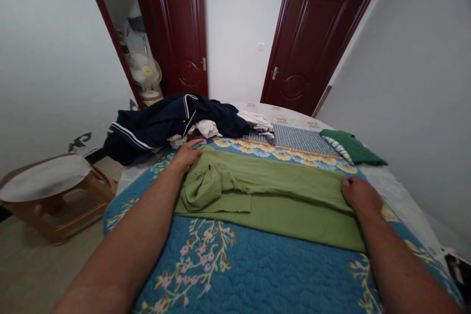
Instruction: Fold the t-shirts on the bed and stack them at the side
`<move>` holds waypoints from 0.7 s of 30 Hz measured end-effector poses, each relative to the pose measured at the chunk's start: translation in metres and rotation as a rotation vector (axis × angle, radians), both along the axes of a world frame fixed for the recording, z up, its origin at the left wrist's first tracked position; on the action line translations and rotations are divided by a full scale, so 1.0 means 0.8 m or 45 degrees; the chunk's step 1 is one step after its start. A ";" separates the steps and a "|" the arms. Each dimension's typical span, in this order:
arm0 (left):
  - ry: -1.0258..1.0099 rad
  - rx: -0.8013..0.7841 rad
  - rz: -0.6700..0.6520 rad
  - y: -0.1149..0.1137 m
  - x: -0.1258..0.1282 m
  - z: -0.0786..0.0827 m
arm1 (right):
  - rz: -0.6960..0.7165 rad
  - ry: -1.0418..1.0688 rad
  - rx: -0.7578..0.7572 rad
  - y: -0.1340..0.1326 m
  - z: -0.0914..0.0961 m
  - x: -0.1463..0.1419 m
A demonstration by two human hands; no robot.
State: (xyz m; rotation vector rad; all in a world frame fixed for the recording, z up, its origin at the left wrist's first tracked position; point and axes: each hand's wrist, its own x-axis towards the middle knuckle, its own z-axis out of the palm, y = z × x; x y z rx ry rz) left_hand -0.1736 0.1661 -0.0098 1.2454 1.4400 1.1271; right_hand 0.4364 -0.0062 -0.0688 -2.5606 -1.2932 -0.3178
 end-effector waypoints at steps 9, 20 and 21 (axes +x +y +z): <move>-0.040 -0.081 0.113 0.011 0.004 -0.008 | -0.018 -0.032 0.018 0.002 0.004 -0.003; 0.564 0.170 0.078 0.014 -0.007 -0.002 | -0.019 0.041 -0.004 -0.002 0.017 -0.020; 0.600 0.193 0.073 0.013 -0.007 -0.001 | -0.014 0.043 0.002 -0.003 0.018 -0.020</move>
